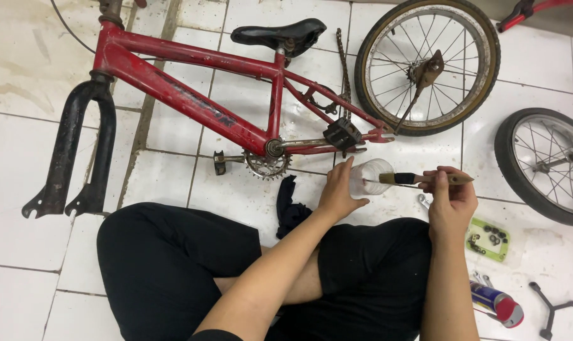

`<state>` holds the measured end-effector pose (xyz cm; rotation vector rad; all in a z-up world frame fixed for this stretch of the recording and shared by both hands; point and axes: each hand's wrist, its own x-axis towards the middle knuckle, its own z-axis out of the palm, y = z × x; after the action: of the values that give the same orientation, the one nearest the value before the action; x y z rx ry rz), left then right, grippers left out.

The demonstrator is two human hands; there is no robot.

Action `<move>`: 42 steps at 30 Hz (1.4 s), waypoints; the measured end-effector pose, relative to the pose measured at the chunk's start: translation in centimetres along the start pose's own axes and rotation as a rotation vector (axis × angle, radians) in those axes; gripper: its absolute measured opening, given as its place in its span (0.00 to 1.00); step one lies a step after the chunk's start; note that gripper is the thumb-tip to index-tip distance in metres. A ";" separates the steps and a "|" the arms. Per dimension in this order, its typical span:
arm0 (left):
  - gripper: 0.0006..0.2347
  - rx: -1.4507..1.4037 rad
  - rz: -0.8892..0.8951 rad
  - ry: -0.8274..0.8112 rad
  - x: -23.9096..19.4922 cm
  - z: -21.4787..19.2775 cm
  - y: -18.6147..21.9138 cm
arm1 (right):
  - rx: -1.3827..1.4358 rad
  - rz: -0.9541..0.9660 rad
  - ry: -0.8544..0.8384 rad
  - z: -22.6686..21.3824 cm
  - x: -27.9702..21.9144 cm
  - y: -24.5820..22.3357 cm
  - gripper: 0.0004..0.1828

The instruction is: The person cleans a red bicycle frame lying on the floor, using a black cloth to wipe the frame and handlebars. They then use a brush to scrub the chain, gears, and other components of the bicycle.

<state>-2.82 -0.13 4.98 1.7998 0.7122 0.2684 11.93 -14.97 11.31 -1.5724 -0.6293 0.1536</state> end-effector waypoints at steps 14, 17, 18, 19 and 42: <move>0.21 0.124 0.134 -0.330 -14.4 -6.1 -4.8 | 0.347 0.360 0.249 -2.0 0.3 0.9 0.13; 0.23 0.174 0.171 -0.457 -18.3 -8.7 -3.8 | 0.487 0.491 0.354 -3.5 0.4 1.4 0.14; 0.28 0.217 0.182 -0.485 -19.2 -9.7 -3.3 | 0.570 0.562 0.388 -4.0 0.5 1.8 0.15; 0.28 0.224 0.183 -0.481 -19.6 -11.4 -2.7 | 0.578 0.560 0.386 -3.3 -0.1 0.1 0.15; 0.17 0.037 -0.440 0.051 -13.3 -27.7 -10.3 | 0.452 0.599 0.459 2.2 -1.6 -2.3 0.17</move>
<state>-30.93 15.75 7.29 1.6245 1.1307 0.0067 8.87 -13.89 12.79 -1.2488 0.2398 0.3425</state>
